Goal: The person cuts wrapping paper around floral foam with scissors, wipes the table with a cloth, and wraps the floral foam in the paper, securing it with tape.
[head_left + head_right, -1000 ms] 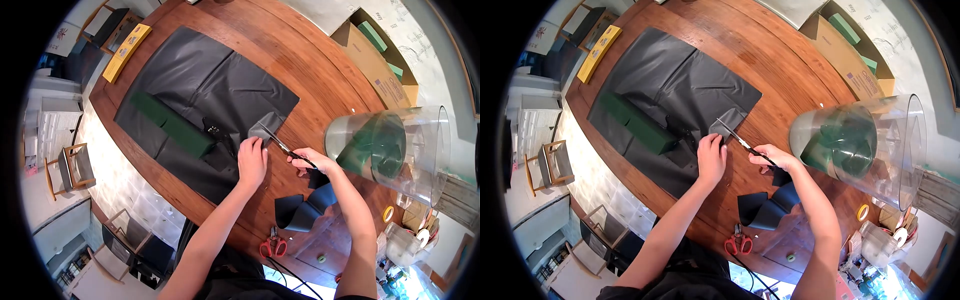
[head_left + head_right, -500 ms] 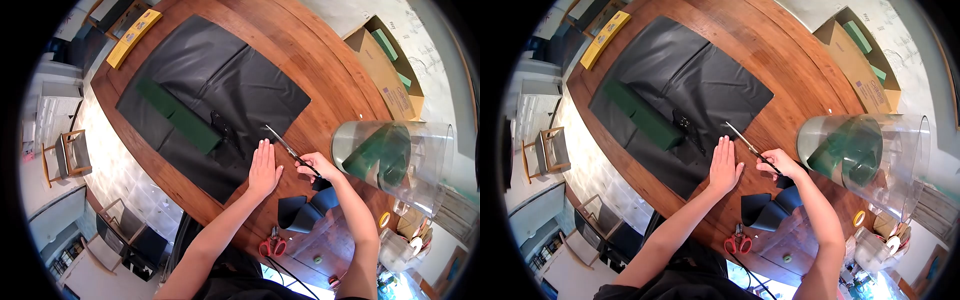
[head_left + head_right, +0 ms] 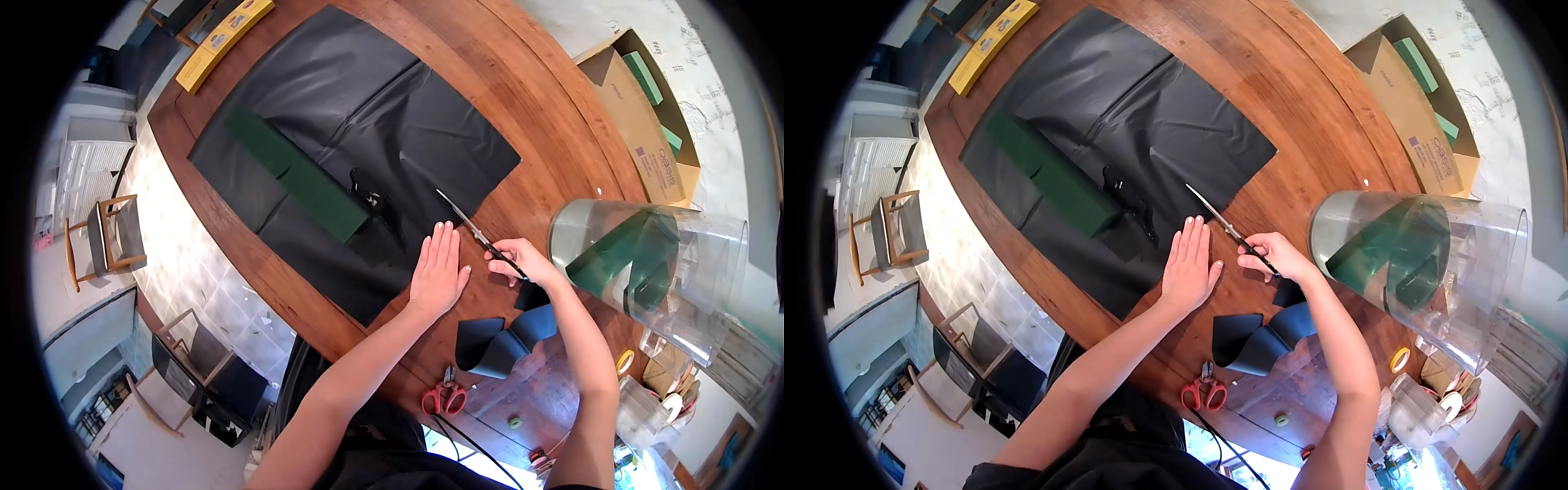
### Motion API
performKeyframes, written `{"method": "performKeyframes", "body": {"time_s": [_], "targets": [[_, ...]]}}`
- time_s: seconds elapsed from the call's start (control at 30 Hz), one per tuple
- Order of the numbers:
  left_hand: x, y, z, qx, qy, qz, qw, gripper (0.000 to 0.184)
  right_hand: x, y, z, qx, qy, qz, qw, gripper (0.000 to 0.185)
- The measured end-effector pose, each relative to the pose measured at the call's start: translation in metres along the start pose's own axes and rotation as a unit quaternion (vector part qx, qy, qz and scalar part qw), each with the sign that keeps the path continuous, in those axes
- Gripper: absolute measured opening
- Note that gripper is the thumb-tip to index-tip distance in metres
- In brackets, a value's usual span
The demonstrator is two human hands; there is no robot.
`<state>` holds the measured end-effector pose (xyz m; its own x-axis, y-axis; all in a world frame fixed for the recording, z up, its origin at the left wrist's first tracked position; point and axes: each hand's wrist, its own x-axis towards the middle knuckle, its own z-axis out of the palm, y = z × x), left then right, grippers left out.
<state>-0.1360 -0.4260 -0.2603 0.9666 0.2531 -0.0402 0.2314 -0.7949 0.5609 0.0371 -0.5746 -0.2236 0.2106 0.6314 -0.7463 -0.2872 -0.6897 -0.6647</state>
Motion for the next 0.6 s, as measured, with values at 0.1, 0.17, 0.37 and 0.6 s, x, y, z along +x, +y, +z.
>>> {"method": "performKeyframes", "body": {"time_s": [0.1, 0.17, 0.37, 0.6], "targets": [[0.000, 0.000, -0.002, 0.013, -0.003, 0.000, 1.000, 0.072, 0.006, -0.012, 0.003, -0.027, 0.012, -0.010, 1.000, 0.038], [0.000, -0.001, -0.002, 0.016, -0.007, 0.002, 1.000, 0.073, 0.008, -0.019, 0.006, -0.036, 0.009, -0.001, 0.999, 0.037], [-0.001, -0.002, -0.001, 0.014, -0.003, 0.004, 1.000, 0.073, 0.015, -0.025, 0.007, -0.042, 0.025, -0.013, 0.999, 0.036], [-0.002, -0.002, -0.001, -0.008, 0.006, 0.003, 1.000, 0.073, 0.035, -0.047, 0.014, -0.086, 0.047, -0.037, 0.994, 0.040]]}}
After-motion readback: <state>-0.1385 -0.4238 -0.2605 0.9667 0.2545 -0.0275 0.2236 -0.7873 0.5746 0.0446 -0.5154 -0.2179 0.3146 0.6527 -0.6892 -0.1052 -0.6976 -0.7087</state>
